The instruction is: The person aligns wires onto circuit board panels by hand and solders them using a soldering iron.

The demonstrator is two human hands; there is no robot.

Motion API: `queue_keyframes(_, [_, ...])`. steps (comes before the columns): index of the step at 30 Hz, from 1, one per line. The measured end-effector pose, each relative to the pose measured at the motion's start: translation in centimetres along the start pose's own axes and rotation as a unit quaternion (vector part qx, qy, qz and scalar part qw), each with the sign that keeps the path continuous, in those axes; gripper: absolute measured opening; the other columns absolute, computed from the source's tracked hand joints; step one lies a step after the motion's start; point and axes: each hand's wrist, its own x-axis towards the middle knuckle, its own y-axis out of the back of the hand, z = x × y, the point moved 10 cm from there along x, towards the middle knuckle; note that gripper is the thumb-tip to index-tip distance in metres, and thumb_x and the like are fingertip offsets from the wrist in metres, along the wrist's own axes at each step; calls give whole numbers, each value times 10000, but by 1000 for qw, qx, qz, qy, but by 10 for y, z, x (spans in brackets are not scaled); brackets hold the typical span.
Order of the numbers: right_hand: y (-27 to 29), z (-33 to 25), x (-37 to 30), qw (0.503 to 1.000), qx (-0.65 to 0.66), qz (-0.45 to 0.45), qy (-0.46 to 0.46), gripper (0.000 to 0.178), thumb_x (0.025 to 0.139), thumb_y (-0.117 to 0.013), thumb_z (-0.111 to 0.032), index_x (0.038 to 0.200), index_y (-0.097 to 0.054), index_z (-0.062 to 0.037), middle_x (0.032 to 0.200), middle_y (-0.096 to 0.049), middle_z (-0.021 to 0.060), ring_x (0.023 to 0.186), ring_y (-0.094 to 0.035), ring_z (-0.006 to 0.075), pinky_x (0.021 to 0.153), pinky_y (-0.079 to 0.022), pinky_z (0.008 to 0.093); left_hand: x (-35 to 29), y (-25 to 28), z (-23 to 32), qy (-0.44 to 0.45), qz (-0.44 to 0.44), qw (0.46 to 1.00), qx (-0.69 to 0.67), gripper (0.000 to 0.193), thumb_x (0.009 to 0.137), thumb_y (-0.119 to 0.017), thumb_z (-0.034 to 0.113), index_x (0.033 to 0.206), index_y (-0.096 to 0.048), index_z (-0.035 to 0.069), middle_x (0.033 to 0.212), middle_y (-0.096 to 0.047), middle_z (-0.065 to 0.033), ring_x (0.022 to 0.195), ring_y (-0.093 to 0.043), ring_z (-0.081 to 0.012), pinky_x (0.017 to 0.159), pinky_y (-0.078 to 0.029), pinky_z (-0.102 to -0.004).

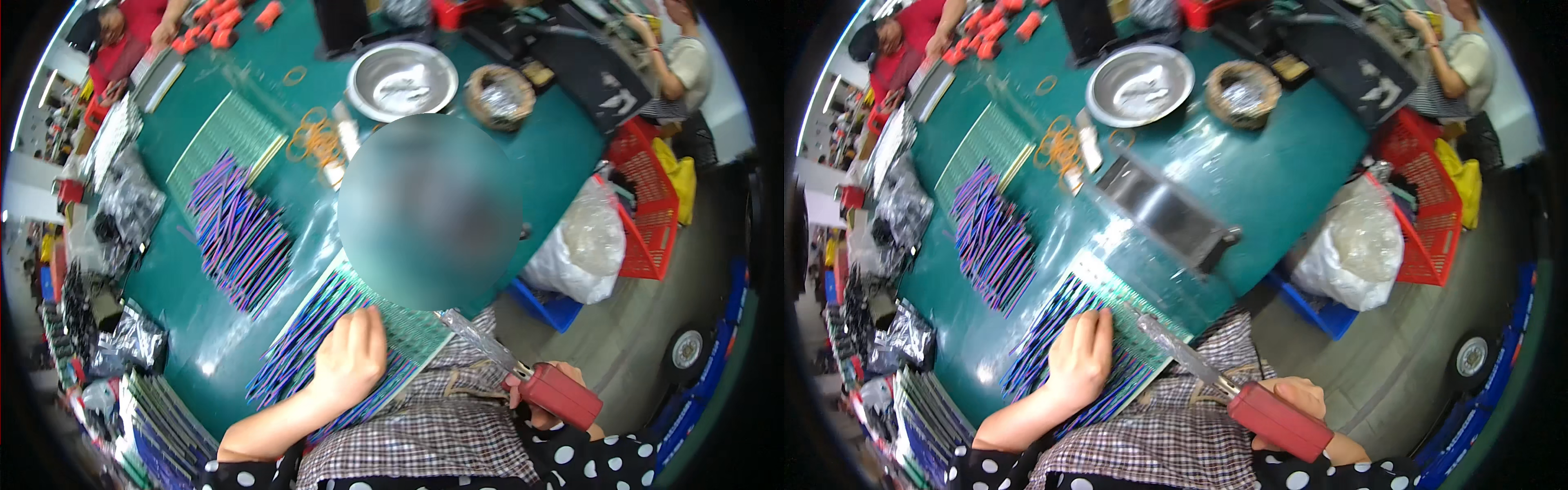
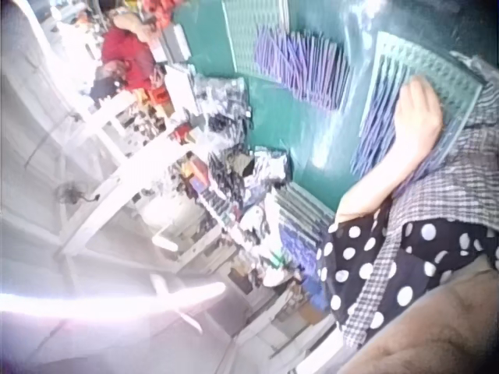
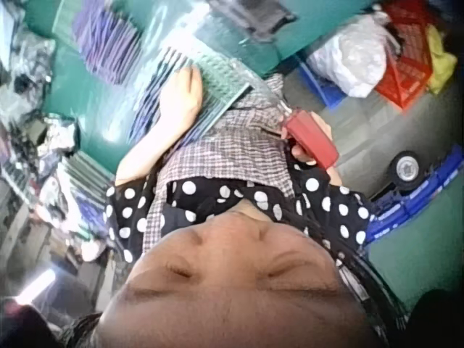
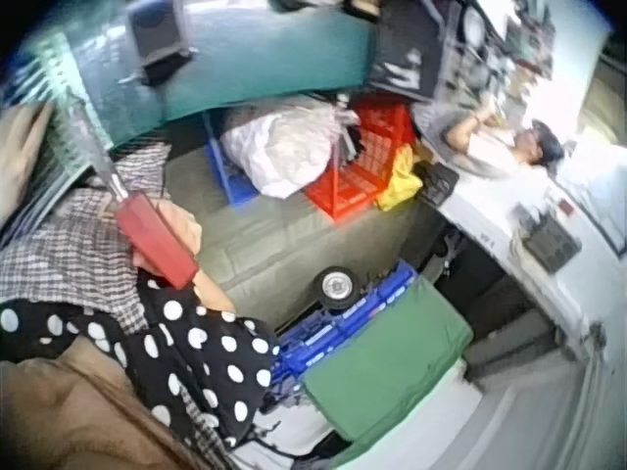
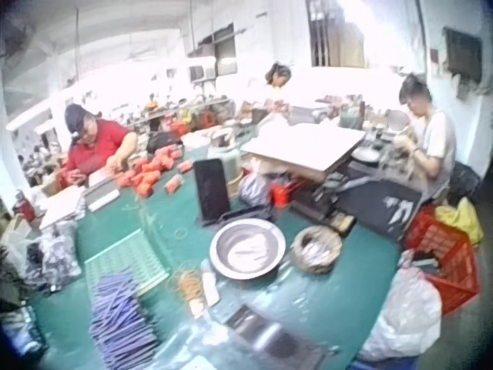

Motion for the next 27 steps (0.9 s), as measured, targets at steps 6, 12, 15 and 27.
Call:
queue_keyframes(6, [46,24,36,965,219,101,-104,524,861,-630,-450,1175,-564,-35,727,-616,25,713,-581,119,659,-469,284,-8,3,3,9,18,998,64,263,727,-585,86,955,-634,-35,860,-582,-75,746,-566,-180,560,-436,-258])
queue_keyframes(12, [42,94,152,922,250,273,-110,460,819,-701,-27,1252,-549,7,1036,-672,70,764,-605,100,644,-489,228,-10,1,7,-4,26,993,111,213,709,-566,100,863,-635,-31,761,-498,-53,705,-516,-169,590,-421,-275])
queue_keyframes(15, [74,75,127,931,231,283,-18,444,871,-646,-68,1279,-495,22,1129,-633,117,692,-556,83,625,-488,235,-2,3,2,28,-29,999,33,188,739,-581,100,895,-619,2,783,-508,-49,739,-534,-186,634,-441,-291])
queue_keyframes(27, [36,71,-49,922,272,223,-160,798,804,-620,-648,1232,-448,3,1165,-510,95,645,-523,122,616,-477,296,-28,1,-120,232,7,972,46,39,747,-577,51,777,-553,46,787,-535,-94,766,-583,-254,621,-505,-369])
